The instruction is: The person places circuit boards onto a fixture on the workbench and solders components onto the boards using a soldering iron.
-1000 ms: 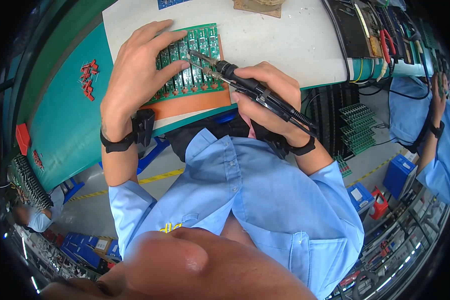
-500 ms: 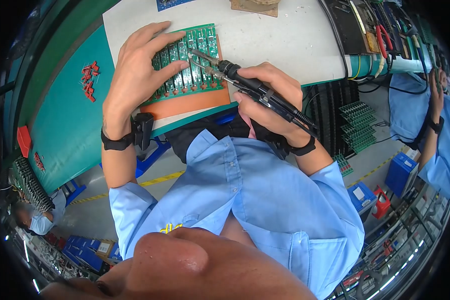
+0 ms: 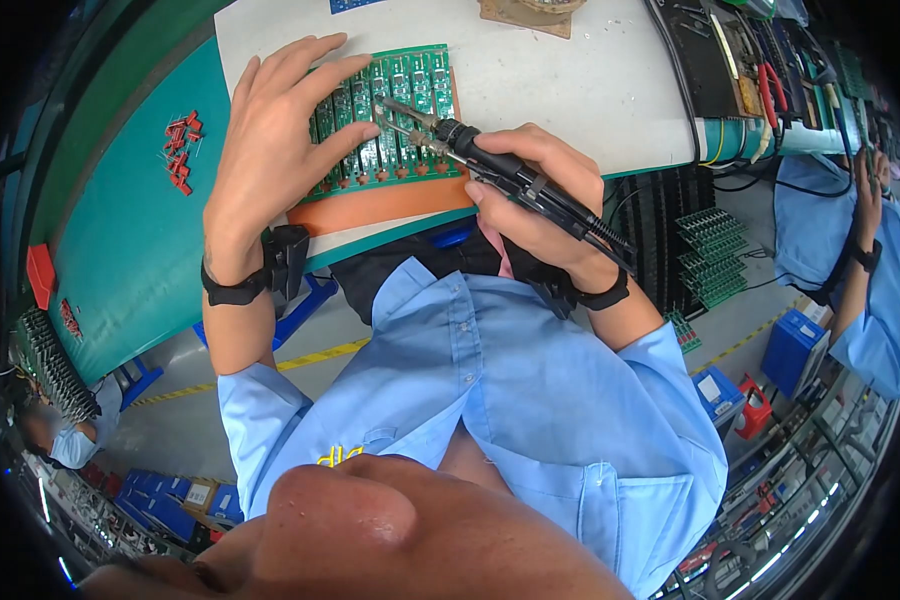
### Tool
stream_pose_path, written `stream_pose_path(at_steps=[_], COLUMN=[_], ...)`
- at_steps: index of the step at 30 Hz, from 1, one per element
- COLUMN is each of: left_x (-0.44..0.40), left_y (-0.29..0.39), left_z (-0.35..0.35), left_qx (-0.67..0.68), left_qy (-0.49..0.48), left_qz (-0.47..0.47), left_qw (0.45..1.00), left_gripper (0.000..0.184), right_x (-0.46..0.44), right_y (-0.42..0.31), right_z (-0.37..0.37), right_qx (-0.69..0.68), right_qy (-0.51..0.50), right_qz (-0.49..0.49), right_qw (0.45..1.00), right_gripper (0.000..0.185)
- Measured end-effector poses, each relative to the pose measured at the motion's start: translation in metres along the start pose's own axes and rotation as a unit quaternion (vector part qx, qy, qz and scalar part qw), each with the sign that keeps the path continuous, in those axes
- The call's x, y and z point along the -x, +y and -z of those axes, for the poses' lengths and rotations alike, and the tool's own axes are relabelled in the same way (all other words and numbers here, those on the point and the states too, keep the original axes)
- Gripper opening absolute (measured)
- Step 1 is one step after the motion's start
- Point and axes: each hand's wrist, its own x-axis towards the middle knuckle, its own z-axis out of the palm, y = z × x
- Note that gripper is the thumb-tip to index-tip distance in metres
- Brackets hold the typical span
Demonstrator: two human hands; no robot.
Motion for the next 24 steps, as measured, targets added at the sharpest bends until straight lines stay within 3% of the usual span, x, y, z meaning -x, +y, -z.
stream_pose_path(at_steps=[24], left_x=[0.0034], left_y=[-0.0084], left_z=[0.0012], left_qx=[0.01], left_qy=[-0.017], left_qz=[0.014], left_qw=[1.0], left_gripper=[0.049], right_x=[-0.006], right_y=[0.0034], right_z=[-0.0032], right_qx=[-0.017], right_qy=[-0.017], right_qz=[-0.01], right_qw=[1.0], right_gripper=[0.042])
